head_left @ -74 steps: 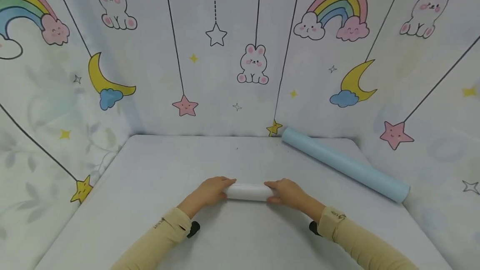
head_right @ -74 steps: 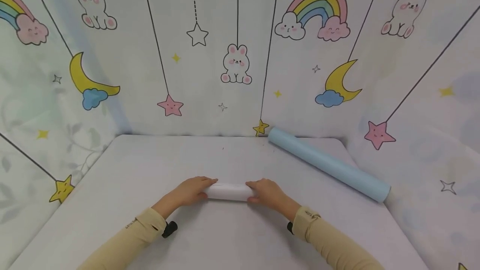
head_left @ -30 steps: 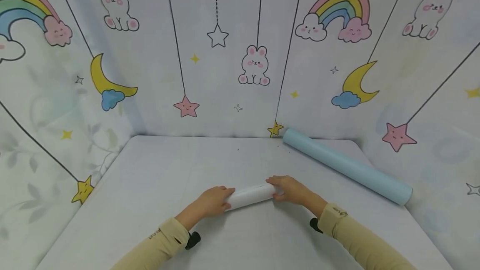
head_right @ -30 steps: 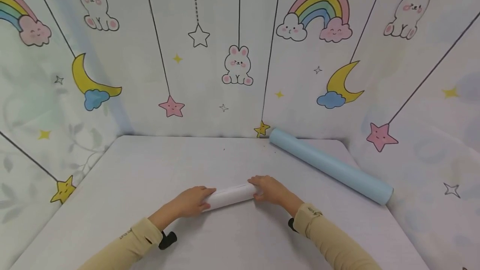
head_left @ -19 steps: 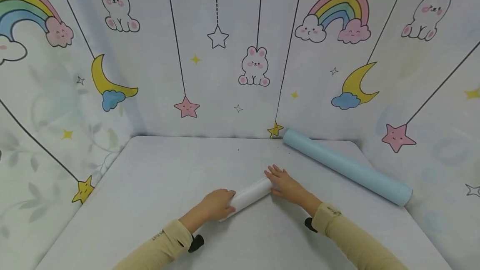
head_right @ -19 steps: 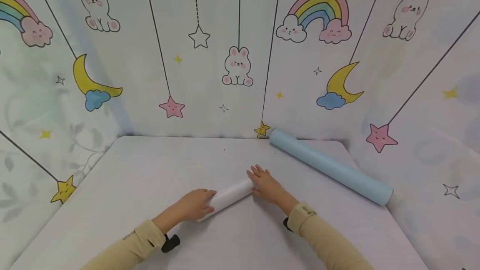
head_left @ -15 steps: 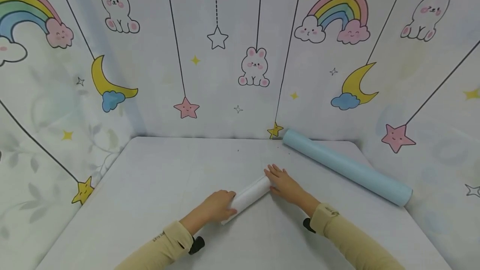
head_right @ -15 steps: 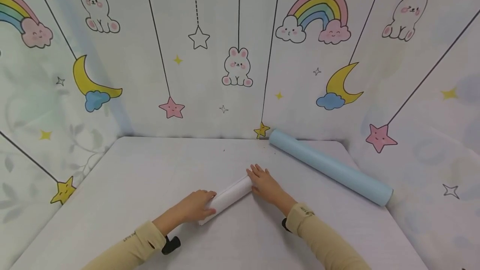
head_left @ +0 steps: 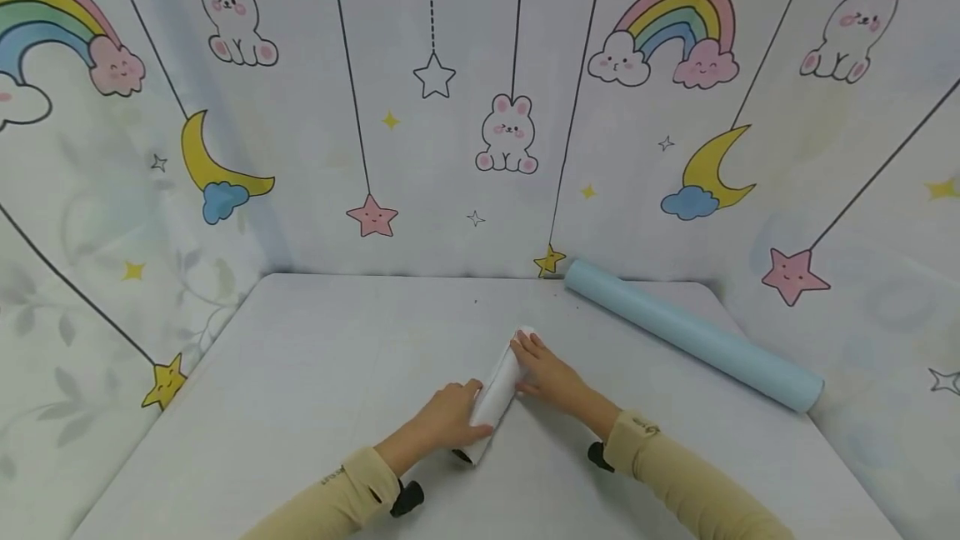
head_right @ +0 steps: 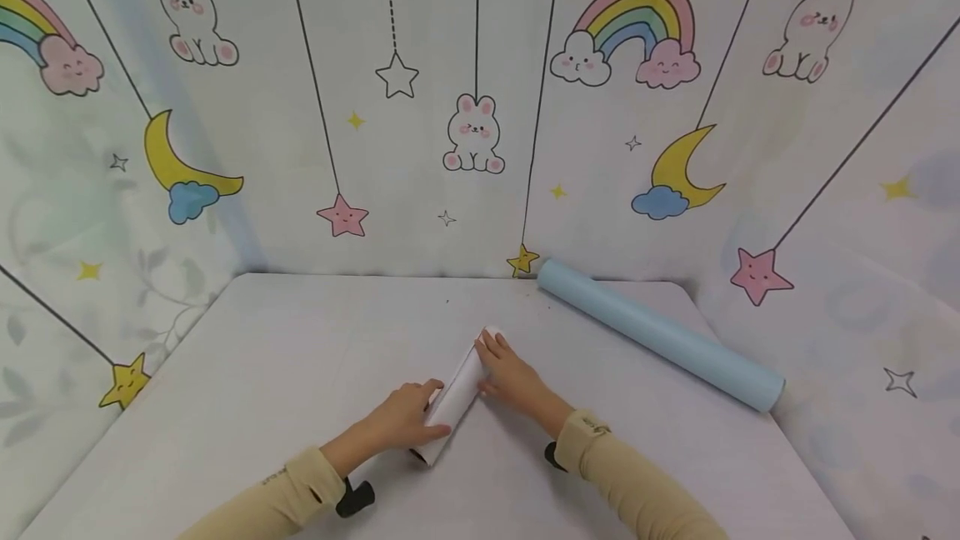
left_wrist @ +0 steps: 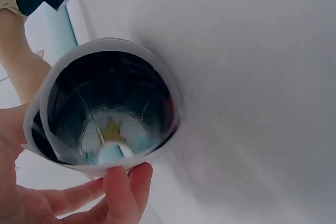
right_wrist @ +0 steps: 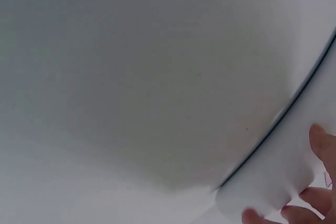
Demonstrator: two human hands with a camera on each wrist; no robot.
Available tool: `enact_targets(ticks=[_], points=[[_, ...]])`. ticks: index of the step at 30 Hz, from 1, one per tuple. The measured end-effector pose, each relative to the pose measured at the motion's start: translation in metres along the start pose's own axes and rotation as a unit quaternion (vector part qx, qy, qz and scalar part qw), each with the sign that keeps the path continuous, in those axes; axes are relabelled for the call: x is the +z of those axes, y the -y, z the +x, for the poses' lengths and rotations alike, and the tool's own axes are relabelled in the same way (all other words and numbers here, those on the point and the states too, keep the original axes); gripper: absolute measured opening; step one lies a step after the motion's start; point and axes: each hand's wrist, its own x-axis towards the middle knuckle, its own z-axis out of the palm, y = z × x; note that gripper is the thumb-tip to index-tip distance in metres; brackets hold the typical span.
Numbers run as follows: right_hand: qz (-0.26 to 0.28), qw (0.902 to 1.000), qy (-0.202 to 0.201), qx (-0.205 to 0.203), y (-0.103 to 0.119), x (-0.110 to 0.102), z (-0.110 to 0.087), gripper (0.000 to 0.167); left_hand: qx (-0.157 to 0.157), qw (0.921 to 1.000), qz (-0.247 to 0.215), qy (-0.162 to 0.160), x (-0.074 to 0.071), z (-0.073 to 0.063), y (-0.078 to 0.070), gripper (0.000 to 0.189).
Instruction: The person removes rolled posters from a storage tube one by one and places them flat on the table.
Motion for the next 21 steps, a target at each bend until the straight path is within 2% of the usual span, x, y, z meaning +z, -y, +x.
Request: enact_targets(ticks=[4, 9, 11, 15, 21], points=[[0.068, 0.9975, 0.017, 0.002, 0.007, -0.001, -0.003, 0.064, -0.035, 0.9964, -0.078, 0.003, 0.008, 0.0, -0.002, 0.066], [0.194, 0.9795, 0.052, -0.014, 0.011, 0.0, -0.003, 0.059, -0.069, 0.9833, -0.168, 0.01, 0.018, 0.0, -0.009, 0.076], [0.202, 0.9775, 0.056, -0.022, 0.012, 0.002, -0.002, 0.06, -0.073, 0.9817, -0.176, 0.008, 0.021, 0.0, -0.013, 0.079], [0.185, 0.981, 0.052, -0.024, 0.016, 0.001, 0.003, 0.064, -0.08, 0.9803, -0.181, 0.008, 0.021, 0.001, -0.017, 0.079], [0.179, 0.9821, 0.058, -0.015, 0.019, 0.002, 0.005, 0.074, -0.078, 0.9792, -0.187, 0.012, 0.017, 0.001, -0.014, 0.071]])
